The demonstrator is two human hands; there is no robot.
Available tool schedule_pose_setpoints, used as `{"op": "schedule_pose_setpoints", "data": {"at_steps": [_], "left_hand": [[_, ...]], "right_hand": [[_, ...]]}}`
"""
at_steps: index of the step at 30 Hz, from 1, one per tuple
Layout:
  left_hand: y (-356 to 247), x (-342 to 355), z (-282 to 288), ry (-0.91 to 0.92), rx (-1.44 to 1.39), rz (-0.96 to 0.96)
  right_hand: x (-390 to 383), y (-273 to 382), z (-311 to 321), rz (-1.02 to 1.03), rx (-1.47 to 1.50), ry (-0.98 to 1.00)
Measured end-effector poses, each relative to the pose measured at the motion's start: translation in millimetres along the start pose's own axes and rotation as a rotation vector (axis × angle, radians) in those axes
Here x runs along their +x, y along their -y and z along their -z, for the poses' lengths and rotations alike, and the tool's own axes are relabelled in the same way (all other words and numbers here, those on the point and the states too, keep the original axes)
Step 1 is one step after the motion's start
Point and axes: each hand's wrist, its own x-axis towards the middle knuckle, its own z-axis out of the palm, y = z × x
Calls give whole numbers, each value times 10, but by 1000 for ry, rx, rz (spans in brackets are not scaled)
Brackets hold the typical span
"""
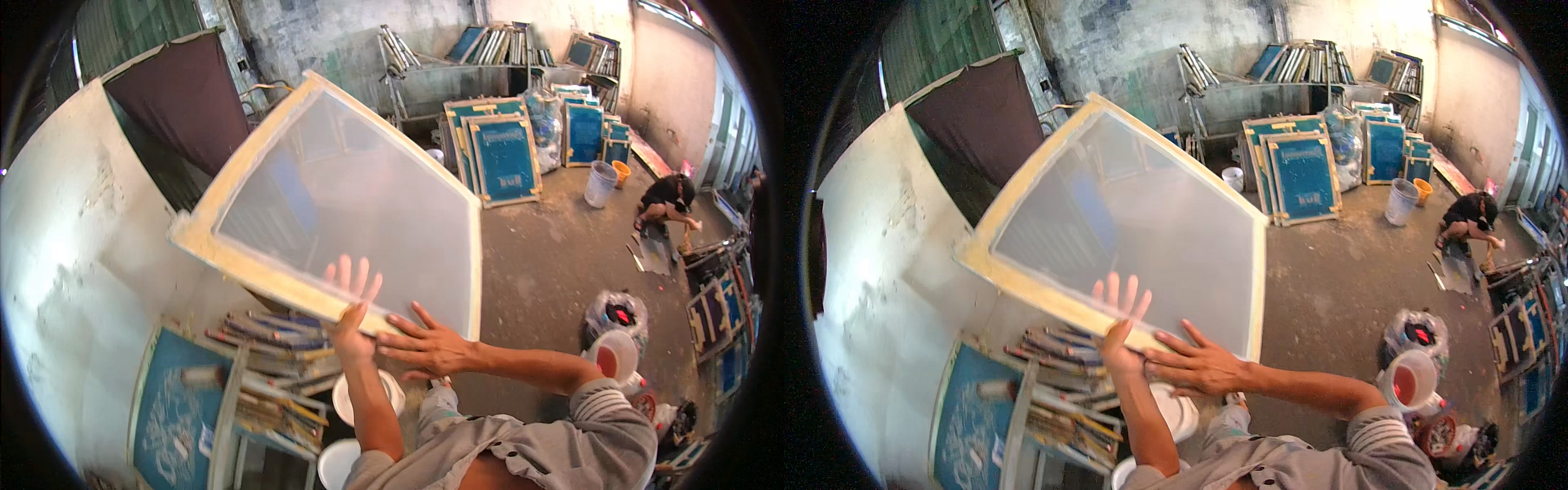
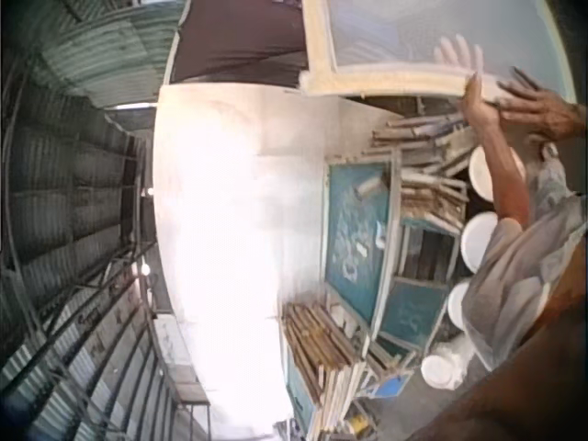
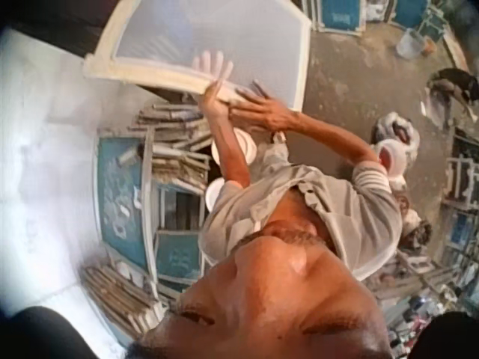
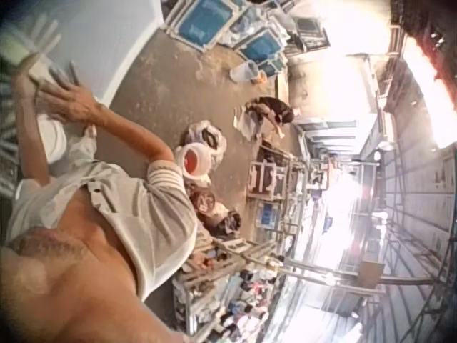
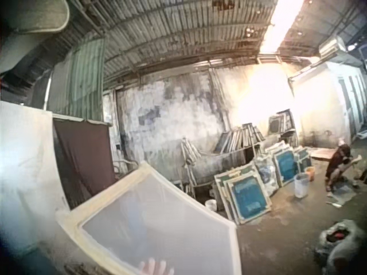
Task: The person aligns a stencil with a burger graphic onto a drying rack, then writes on a screen frame with a marker. They move to a workbench and use a squeegee to spread blue ink across a screen printing frame.
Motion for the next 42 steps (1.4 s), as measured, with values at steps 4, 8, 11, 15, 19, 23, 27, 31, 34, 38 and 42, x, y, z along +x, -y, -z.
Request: {"op": "schedule_pose_setpoints", "data": {"at_steps": [4,8,11,15,19,23,27,31,34,38,42], "left_hand": [[291,801,856,56,-210,-1],[424,1645,1434,201,-228,-22],[722,2373,1639,327,-205,-83],[856,3119,2048,325,-105,-181],[531,3483,2843,43,155,-196],[100,3359,3074,-111,528,-116],[130,3594,3240,-492,697,-56],[421,3844,3773,-937,896,101],[815,4042,4614,-1085,952,148],[1083,4346,5699,-1257,1190,438],[1159,4603,6477,-1310,1232,433]], "right_hand": [[-148,-1824,-202,-302,6,-55],[459,-3935,77,-845,-305,-211],[1920,-5092,363,-837,-236,-547],[3619,-4762,-235,-251,-314,-446],[3185,-4670,-1594,306,179,-71],[1746,-5849,-2836,-821,184,150],[776,-6775,-3326,-993,70,1060],[1493,-7301,-3900,-936,236,1466],[1994,-7678,-4868,-866,200,1405],[3339,-7997,-6078,-602,391,1244],[5028,-7969,-7010,-480,610,1070]]}}
